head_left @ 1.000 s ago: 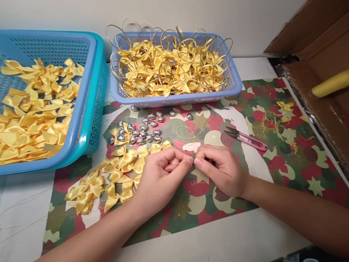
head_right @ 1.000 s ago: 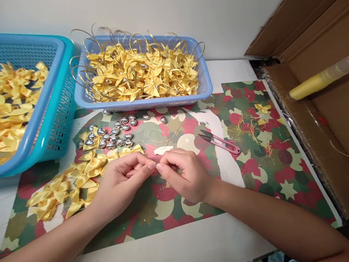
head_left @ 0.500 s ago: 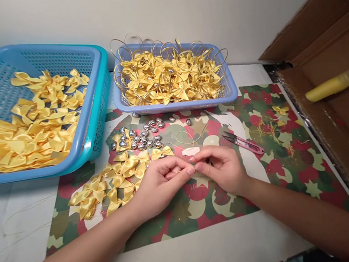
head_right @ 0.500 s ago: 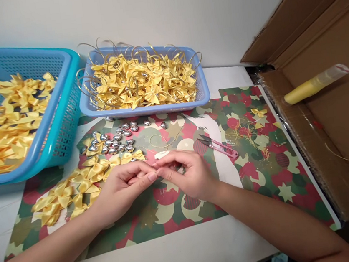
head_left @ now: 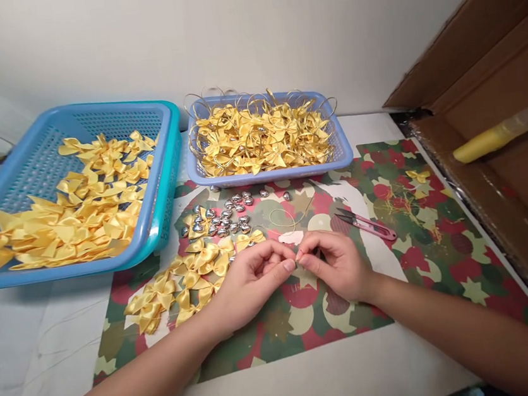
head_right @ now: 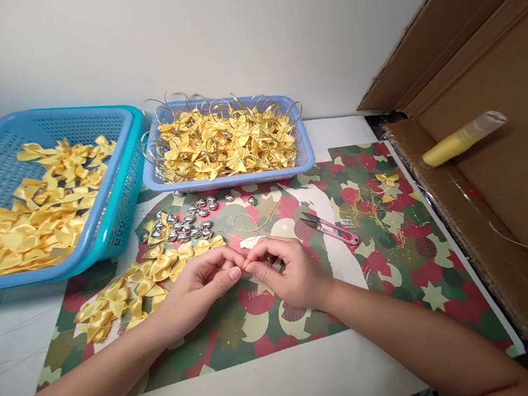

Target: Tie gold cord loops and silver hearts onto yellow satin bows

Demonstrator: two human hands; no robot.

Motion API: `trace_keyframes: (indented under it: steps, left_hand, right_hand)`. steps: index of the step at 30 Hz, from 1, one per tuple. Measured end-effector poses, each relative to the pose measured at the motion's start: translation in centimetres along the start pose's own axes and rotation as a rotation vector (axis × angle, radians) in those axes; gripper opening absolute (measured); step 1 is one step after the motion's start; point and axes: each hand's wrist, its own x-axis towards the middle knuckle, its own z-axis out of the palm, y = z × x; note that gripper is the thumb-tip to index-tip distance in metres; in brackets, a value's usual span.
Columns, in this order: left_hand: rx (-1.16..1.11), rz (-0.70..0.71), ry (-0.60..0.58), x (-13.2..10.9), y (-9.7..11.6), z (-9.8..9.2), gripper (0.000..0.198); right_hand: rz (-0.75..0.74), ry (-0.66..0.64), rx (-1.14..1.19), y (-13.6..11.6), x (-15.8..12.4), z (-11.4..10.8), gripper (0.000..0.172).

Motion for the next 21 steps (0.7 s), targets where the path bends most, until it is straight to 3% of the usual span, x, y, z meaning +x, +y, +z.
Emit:
trace_keyframes:
  steps: [12, 21]
  left_hand:
    - [-0.088, 0.006, -0.012, 0.12, -0.40, 0.60, 0.029]
    - [-0.092, -0.001, 0.039, 0.14, -0.62, 0.83, 0.034]
  right_hand:
    - [-0.018, -0.011, -0.056, 0.14, -0.30, 0.09, 0.015]
    - [-0.038, 0.065, -0.139, 0.14, -0.29, 0.26, 0.017]
